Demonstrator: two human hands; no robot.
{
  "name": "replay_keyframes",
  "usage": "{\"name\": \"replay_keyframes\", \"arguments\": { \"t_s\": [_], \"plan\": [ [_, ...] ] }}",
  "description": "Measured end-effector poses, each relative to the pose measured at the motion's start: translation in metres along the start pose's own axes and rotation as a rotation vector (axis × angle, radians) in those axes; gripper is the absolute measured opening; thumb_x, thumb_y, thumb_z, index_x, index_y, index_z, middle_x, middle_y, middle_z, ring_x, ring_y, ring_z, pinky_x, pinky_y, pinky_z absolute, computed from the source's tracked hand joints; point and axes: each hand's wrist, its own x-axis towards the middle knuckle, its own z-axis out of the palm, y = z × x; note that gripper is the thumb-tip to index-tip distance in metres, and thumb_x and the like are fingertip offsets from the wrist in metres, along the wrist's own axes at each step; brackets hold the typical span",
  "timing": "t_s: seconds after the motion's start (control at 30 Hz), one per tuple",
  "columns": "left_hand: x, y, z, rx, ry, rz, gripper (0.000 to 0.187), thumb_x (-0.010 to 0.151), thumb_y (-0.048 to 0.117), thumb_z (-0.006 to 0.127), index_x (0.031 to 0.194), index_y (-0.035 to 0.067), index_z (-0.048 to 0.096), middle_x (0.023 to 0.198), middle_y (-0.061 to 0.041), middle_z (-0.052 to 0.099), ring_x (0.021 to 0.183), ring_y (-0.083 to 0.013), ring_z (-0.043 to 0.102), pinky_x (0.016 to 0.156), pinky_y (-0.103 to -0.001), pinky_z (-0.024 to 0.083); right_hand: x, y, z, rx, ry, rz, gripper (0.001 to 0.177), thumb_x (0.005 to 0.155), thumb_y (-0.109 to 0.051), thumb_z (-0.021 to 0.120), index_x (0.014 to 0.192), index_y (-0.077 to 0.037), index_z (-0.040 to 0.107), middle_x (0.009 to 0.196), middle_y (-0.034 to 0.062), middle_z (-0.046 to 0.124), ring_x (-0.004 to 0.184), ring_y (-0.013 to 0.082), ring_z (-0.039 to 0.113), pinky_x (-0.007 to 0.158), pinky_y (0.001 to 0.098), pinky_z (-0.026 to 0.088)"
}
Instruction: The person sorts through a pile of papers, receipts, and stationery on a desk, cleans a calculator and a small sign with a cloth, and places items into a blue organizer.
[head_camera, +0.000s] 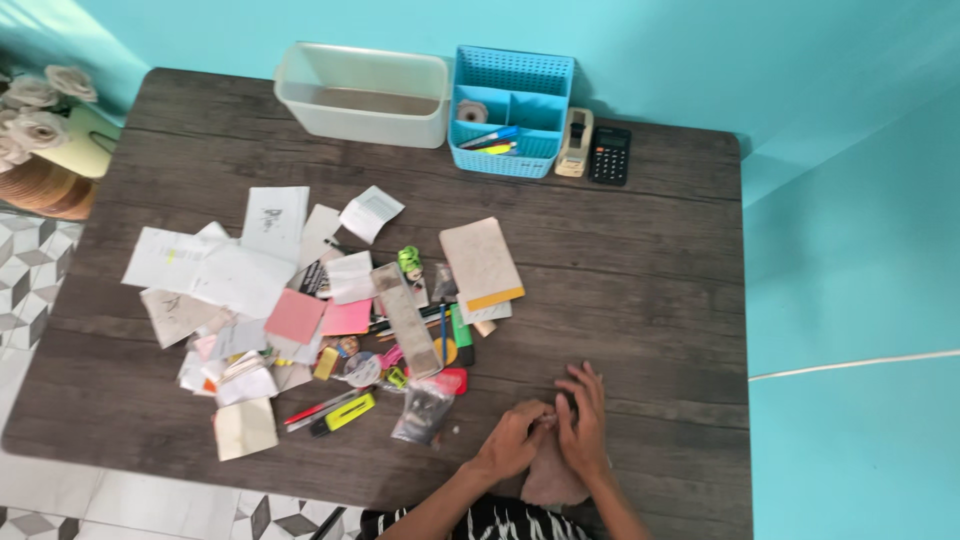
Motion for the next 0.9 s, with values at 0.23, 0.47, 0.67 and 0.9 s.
{"name": "replay_keyframes", "arguments": {
  "t_s": [0.23,0.47,0.67,0.9],
  "plan": [
    [-0.056,0.009,-0.072,-0.132,-0.069,-0.061,0.022,0.097,0.009,0.062,0.117,0.004,0.067,0.104,-0.015,0.075,0.096,-0.0233,0.073,0.085,-0.037,0.056,-0.086,-0.082,0.035,0.233,-0.102,0.370,0.033,0.083,-0.017,0.078,0.109,-0.003,0.064,0.100,0.0137,0.073,0.097,0.0233,0.070,0.084,0.0367,0.054],
    [-0.084,0.008,-0.149,-0.059,-0.064,-0.013,0.030,0.095,0.030,0.071,0.103,0.001,0.067,0.088,-0.013,0.069,0.081,-0.0226,0.066,0.075,-0.036,0.052,-0.075,-0.115,0.071,0.332,-0.091,0.530,0.032,0.082,-0.010,0.077,0.110,-0.004,0.063,0.086,0.0069,0.073,0.080,0.0107,0.066,0.069,0.0272,0.053],
    [-0.103,-0.003,-0.214,0.405,0.008,0.266,0.037,0.083,0.039,0.084,0.080,0.005,0.069,0.108,-0.012,0.063,0.109,-0.0291,0.056,0.093,-0.041,0.048,-0.074,-0.086,0.069,0.217,-0.299,0.490,0.019,0.087,-0.009,0.075,0.104,-0.002,0.074,0.089,0.0113,0.074,0.082,0.0171,0.067,0.072,0.0301,0.052],
    [-0.069,-0.034,-0.262,0.645,0.130,0.333,0.040,0.085,0.008,0.069,0.124,0.008,0.061,0.143,-0.011,0.054,0.139,-0.0352,0.045,0.113,-0.051,0.036,-0.069,-0.119,0.036,1.219,0.330,0.994,0.040,0.095,-0.023,0.053,0.127,-0.001,0.061,0.122,0.0107,0.070,0.115,0.0248,0.066,0.101,0.0419,0.048]
  ]
}}
